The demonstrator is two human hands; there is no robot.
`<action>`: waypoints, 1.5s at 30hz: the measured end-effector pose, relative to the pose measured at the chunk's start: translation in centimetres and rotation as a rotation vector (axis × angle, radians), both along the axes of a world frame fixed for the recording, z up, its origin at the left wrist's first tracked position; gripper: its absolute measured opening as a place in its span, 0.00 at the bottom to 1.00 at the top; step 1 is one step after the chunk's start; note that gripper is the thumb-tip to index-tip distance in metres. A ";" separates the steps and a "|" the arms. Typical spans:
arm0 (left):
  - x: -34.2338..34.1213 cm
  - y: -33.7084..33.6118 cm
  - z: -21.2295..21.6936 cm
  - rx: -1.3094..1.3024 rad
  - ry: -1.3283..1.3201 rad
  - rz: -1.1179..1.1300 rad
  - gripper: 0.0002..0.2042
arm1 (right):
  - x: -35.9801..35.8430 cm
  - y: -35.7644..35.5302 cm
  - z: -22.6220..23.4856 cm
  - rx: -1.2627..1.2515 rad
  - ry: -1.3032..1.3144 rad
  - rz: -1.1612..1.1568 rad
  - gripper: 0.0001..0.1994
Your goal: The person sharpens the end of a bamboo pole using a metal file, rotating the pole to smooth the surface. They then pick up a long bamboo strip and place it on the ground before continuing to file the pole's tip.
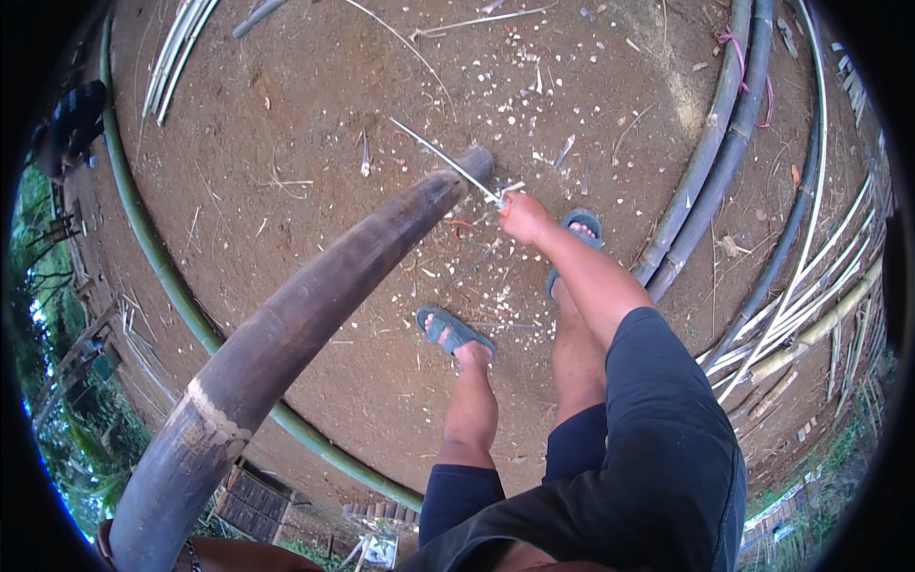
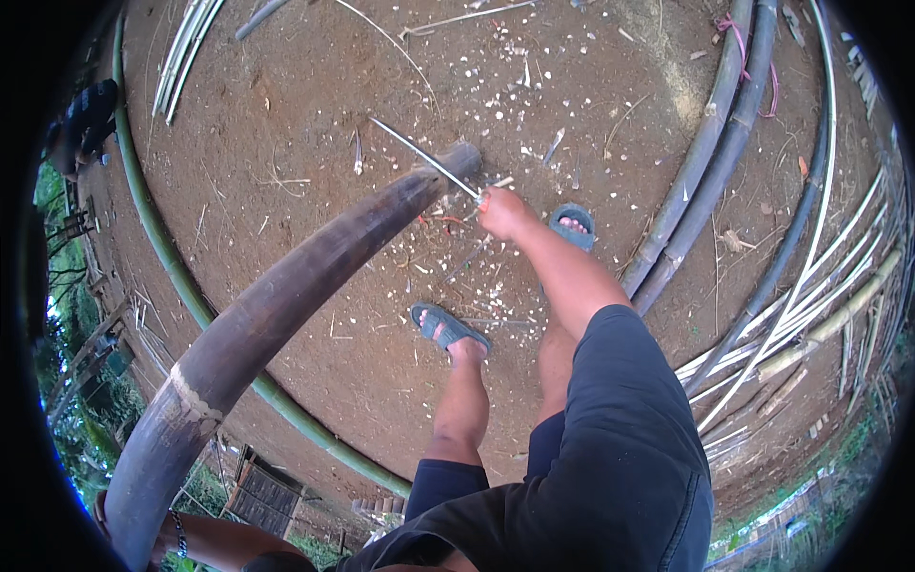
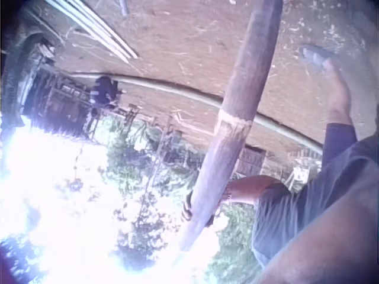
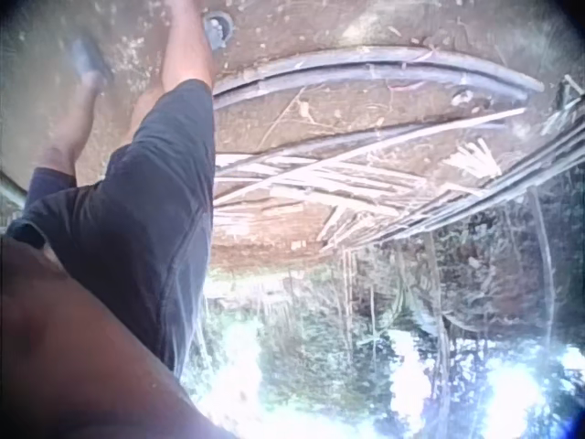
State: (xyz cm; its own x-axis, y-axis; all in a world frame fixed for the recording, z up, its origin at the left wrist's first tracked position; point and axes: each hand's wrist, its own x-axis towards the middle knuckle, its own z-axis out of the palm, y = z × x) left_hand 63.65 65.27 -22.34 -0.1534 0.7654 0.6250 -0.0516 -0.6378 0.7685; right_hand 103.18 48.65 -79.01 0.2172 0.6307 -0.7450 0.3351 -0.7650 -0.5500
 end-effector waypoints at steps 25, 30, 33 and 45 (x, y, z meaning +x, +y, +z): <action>-2.4 -2.1 4.4 -0.240 -0.183 -0.149 0.46 | -5.5 -2.1 9.6 0.124 0.081 0.035 0.16; -1.1 -1.0 3.3 -0.228 -0.092 0.081 0.37 | -2.0 -6.0 -2.3 -0.179 0.029 -0.180 0.16; -1.3 -1.3 3.3 -0.255 -0.068 0.088 0.38 | 0.0 -7.0 -4.0 -0.269 -0.062 -0.054 0.16; -0.7 0.8 4.7 -0.195 -0.049 -0.738 0.41 | -7.5 -2.5 15.3 0.218 0.178 -0.123 0.13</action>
State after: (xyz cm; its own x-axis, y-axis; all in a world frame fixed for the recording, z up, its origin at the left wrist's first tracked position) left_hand 62.98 66.09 -17.63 0.4166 0.7761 0.4733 -0.4481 -0.2777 0.8498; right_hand 95.65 46.17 -63.75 0.1805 0.7569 -0.6282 0.1311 -0.6515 -0.7473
